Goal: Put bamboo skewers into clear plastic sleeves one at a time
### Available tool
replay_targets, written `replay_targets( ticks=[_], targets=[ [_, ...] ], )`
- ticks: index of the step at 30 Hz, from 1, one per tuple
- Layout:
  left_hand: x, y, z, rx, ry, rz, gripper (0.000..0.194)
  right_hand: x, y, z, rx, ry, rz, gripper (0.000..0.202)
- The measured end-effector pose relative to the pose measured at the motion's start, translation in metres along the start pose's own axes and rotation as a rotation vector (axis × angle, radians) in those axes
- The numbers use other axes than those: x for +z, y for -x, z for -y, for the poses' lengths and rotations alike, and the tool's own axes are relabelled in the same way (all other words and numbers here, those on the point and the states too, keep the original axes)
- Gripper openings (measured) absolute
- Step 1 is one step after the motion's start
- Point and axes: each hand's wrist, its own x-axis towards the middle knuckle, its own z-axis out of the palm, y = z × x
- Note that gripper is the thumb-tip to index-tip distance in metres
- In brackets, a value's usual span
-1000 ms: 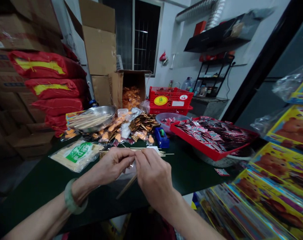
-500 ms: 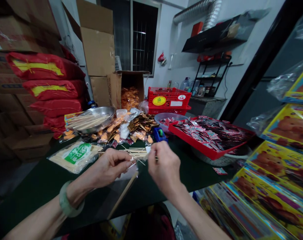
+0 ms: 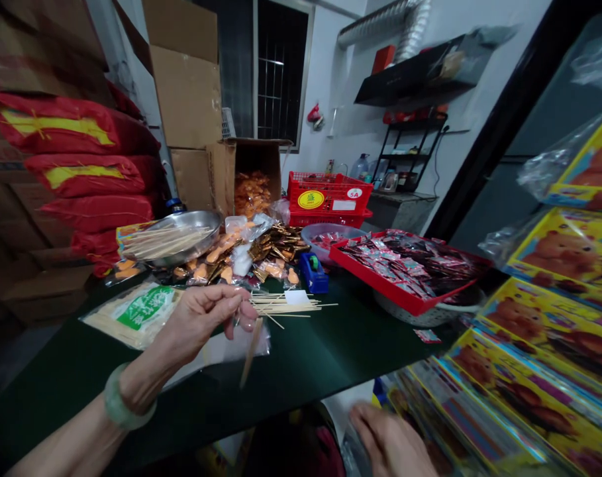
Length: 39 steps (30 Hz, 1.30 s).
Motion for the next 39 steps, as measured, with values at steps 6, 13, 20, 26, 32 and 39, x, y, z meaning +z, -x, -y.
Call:
replay_targets(
  ticks=[6,13,20,26,32,39],
  targets=[
    [0.011,0.004,0.0,0.016,0.04,0.087,0.023,0.03,-0.059,0.07,-0.178,-0.497,0.207,0.037],
    [0.003,-0.005,-0.004,0.116,0.052,-0.139,0.016,0.068,-0.062,0.076,-0.112,-0.762,0.214,0.018],
    [-0.008,0.0,0.004,0.167,0.06,-0.25,0.032,0.065,-0.069,0.081,-0.059,-0.83,0.074,0.017],
    [-0.002,0.015,0.031,-0.053,-0.029,-0.095,0.022,0.075,-0.07,0.087,-0.085,-0.871,0.151,0.011],
    [-0.004,0.016,0.029,-0.035,-0.037,-0.085,0.022,0.073,-0.072,0.094,-0.093,-0.914,-0.031,0.007],
    [-0.006,0.018,0.023,0.028,-0.03,-0.132,0.018,0.076,-0.071,0.094,-0.157,-0.944,-0.095,0.012]
  ],
)
